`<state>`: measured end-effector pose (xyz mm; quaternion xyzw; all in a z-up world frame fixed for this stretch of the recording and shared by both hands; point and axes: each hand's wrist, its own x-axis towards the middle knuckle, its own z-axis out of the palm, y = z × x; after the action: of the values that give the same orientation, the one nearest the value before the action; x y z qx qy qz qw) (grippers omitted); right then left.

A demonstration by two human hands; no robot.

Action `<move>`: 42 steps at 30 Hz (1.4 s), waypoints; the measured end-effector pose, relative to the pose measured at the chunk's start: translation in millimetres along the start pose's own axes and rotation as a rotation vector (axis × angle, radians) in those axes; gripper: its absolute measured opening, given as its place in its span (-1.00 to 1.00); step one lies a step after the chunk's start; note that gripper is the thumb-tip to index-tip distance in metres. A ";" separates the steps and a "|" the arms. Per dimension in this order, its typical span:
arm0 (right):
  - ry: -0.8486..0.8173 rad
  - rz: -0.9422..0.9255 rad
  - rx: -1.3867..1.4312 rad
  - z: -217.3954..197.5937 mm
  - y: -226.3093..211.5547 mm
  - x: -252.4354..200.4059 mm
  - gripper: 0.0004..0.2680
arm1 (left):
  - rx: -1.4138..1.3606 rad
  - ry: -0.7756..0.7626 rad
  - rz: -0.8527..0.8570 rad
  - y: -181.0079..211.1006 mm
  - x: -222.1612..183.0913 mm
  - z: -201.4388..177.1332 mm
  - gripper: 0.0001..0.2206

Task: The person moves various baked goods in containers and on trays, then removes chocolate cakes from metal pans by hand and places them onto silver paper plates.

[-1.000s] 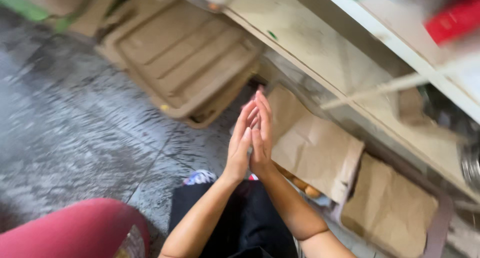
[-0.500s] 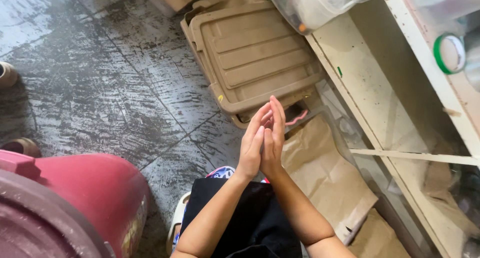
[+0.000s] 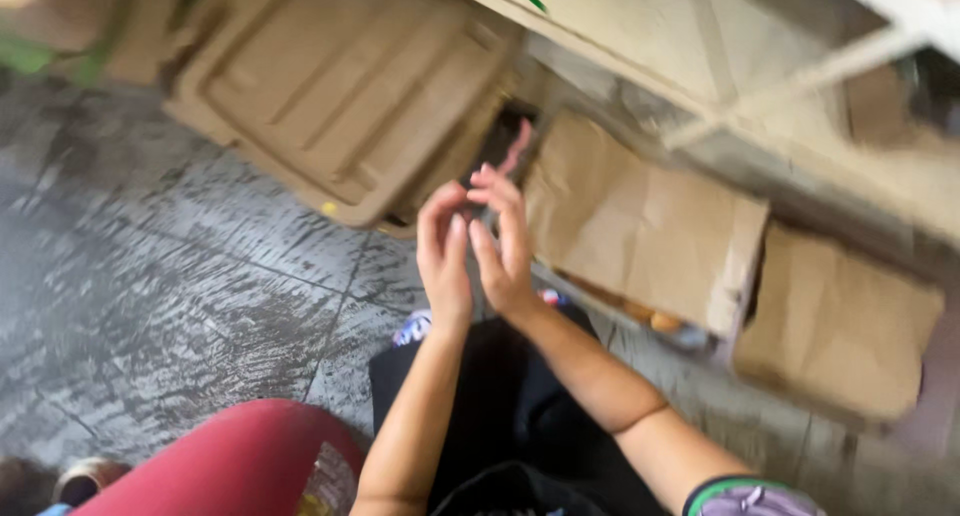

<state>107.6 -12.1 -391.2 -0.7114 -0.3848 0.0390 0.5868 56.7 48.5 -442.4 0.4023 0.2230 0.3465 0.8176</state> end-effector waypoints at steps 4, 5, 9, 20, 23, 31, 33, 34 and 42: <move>-0.083 -0.204 -0.073 -24.1 19.3 -10.6 -0.74 | -0.375 -0.132 0.142 -57.9 -7.1 40.9 -0.59; -0.151 -0.307 -0.145 -31.0 26.4 -10.8 -0.71 | -0.474 -0.172 0.217 -66.8 -7.6 49.9 -0.56; -0.243 -0.360 -0.304 -64.7 69.1 -8.5 -0.60 | -0.385 -0.245 -0.319 -71.9 -14.6 47.7 -0.49; 0.175 0.297 0.309 -68.4 105.1 -34.5 -0.57 | -1.646 -0.468 -0.473 -96.2 -38.4 80.2 -0.39; 0.006 0.278 0.469 -58.1 57.9 -48.4 -0.48 | -2.832 -0.289 -0.328 -87.7 -43.5 113.2 -0.36; -0.229 0.180 0.671 -100.3 -29.1 -22.5 -0.36 | -2.555 -0.825 -0.279 -42.8 -58.8 146.2 -0.36; -0.266 0.227 0.671 -103.1 -35.3 -24.5 -0.35 | -2.528 -0.838 -0.233 -40.2 -62.0 145.2 -0.36; -0.267 0.259 0.644 -101.7 -34.5 -28.8 -0.34 | -2.538 -0.817 -0.234 -41.0 -64.0 143.0 -0.35; -0.175 0.020 0.422 -91.5 8.7 -13.1 -0.40 | -2.764 -0.792 -0.247 -49.0 -41.2 160.6 -0.36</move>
<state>149.1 -93.6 -375.7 -0.5704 -0.4103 0.1859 0.6868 151.8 -84.4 -386.0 -0.6500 -0.4890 0.0773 0.5766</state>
